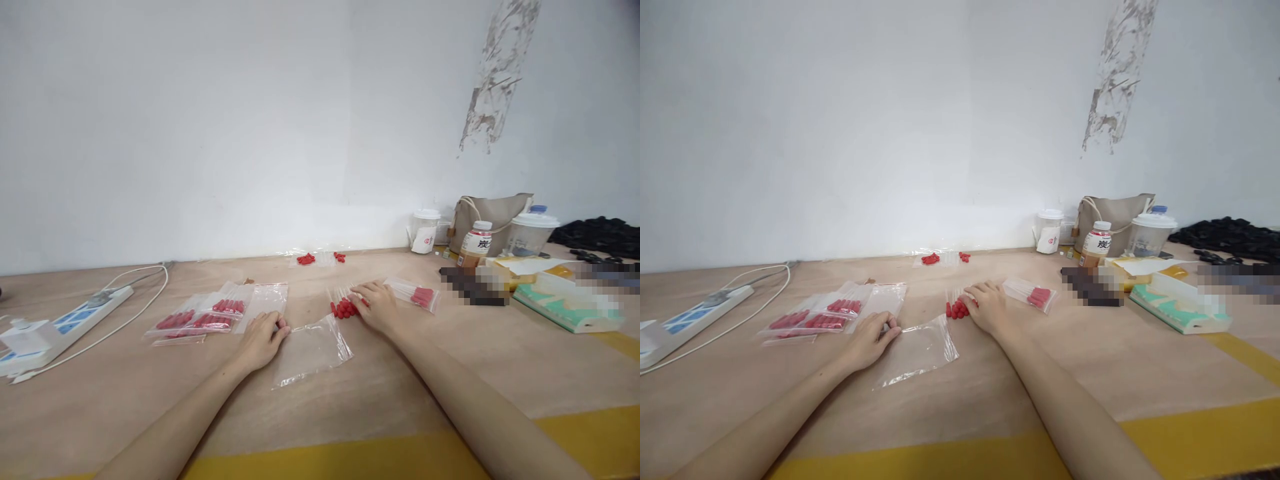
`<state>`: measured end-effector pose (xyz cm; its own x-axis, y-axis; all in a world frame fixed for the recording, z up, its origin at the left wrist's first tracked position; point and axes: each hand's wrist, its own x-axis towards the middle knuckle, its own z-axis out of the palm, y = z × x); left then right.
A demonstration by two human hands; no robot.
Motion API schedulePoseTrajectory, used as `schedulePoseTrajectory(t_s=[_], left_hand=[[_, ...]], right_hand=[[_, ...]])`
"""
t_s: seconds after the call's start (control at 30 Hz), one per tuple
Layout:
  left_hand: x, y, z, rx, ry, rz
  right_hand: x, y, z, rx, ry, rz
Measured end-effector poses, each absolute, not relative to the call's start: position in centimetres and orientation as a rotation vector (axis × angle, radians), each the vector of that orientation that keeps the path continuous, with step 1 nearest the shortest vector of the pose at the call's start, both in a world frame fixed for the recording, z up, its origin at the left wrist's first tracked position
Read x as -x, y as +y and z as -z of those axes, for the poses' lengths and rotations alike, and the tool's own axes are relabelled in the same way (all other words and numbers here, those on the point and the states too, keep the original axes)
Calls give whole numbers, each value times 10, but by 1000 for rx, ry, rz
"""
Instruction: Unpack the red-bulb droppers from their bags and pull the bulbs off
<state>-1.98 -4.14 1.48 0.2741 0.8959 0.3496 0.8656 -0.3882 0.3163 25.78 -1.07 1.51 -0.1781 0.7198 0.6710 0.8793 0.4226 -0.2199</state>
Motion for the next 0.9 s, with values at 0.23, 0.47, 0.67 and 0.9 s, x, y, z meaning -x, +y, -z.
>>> schedulePoseTrajectory(t_s=[0.23, 0.47, 0.67, 0.9], left_hand=[[29, -36, -17, -2369, 1719, -903], [-2, -33, -41, -2463, 1301, -703], [-23, -18, -39, -2296, 953, -333], [-13, -6, -28, -2139, 1139, -515]], right_hand=[[-329, 2, -20, 2130, -1310, 155], [-383, 8, -11, 2458, -865, -173], [-394, 17, -4, 2349, -844, -245], [-396, 20, 3, 1969, -942, -252]])
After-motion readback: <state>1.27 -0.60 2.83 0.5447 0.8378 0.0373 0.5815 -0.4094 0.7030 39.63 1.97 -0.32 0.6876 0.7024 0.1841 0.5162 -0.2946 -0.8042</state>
